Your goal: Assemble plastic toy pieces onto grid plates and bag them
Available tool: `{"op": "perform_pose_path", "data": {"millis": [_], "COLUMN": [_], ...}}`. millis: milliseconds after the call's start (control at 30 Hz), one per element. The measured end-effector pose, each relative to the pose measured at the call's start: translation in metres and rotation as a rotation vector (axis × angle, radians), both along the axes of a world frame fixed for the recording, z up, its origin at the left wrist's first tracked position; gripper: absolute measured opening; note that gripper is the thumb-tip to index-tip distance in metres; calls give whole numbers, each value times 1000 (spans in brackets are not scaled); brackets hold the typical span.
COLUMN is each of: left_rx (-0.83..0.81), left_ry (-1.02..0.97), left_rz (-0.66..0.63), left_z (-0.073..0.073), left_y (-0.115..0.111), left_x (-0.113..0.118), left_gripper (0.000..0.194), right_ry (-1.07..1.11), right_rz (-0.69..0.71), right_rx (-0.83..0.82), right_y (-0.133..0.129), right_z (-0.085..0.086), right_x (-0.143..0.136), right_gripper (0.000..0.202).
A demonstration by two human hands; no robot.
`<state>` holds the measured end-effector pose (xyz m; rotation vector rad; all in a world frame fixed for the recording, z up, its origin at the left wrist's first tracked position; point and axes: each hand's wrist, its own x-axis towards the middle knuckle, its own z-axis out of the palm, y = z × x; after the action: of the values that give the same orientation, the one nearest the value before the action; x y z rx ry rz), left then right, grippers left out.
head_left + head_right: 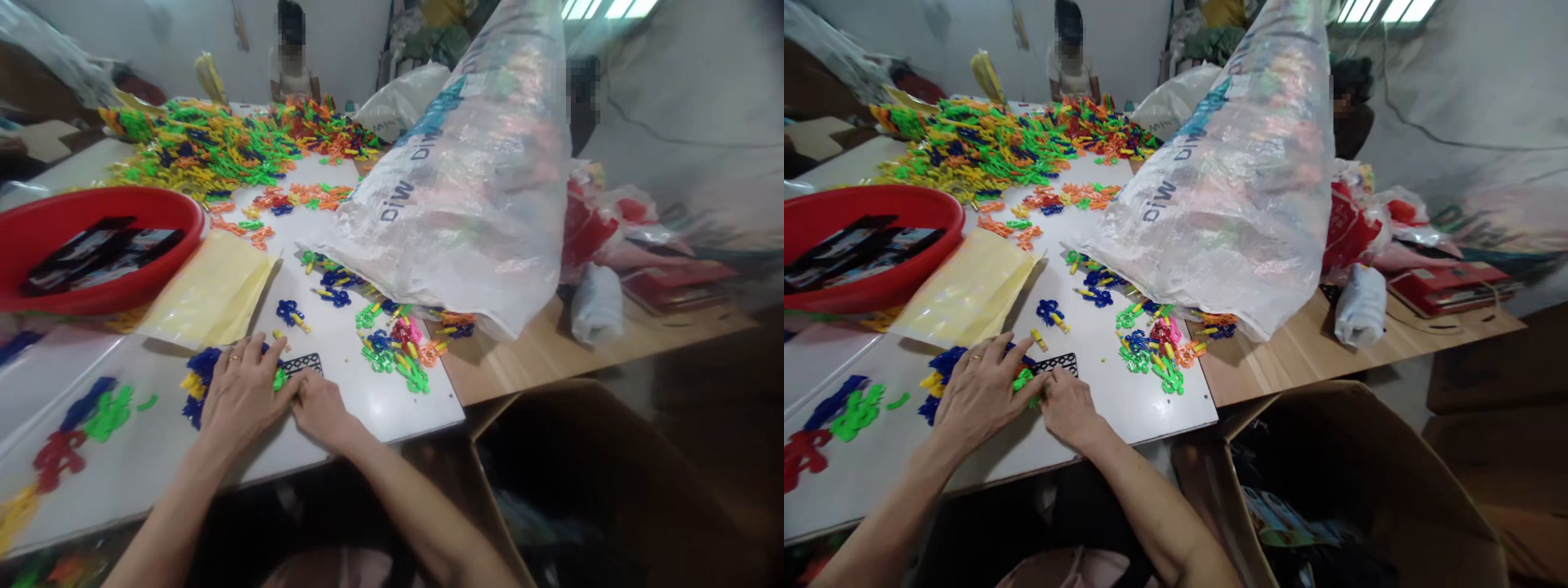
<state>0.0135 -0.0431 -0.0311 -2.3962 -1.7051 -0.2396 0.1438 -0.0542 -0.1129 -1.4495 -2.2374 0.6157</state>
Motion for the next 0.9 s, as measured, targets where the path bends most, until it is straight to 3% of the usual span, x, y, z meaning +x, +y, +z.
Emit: {"op": "perform_pose_path", "data": {"millis": [167,233,300,367,467,500,567,633,700,800,900], "left_rx": [29,39,38,31,23,23,20,31,49,-6,-100], "left_ry": [34,39,31,22,8,0,-22,-47,-66,-60,-60], "left_rz": [11,11,-33,-104,-150,-148,-144,-135,-120,-144,-168], "left_z": [-8,-9,-9,-9,-8,-7,-2,5,11,12,7], "left_y": [6,6,4,1,-2,-2,-1,1,4,11,15], "left_x": [-3,-6,-8,-9,-3,1,10,18,24,27,26], "left_gripper": [50,49,49,50,54,55,57,55,50,40,37], "right_ry": [-50,-1,93,130,-137,-235,-350,-328,-150,261,493], "right_rz": [1,42,71,-59,-552,-635,-670,-613,-527,-340,-258], "right_rx": [-39,-88,-103,-79,-109,-155,-235,-239,-159,-72,-167], "right_y": [4,3,-2,-7,-3,2,16,29,34,21,0], "right_z": [8,15,23,29,37,38,41,44,46,42,24], "right_x": [-10,1,31,76,145,162,179,175,153,106,63], "right_gripper": [19,19,24,34,33,31,28,25,27,32,14]}}
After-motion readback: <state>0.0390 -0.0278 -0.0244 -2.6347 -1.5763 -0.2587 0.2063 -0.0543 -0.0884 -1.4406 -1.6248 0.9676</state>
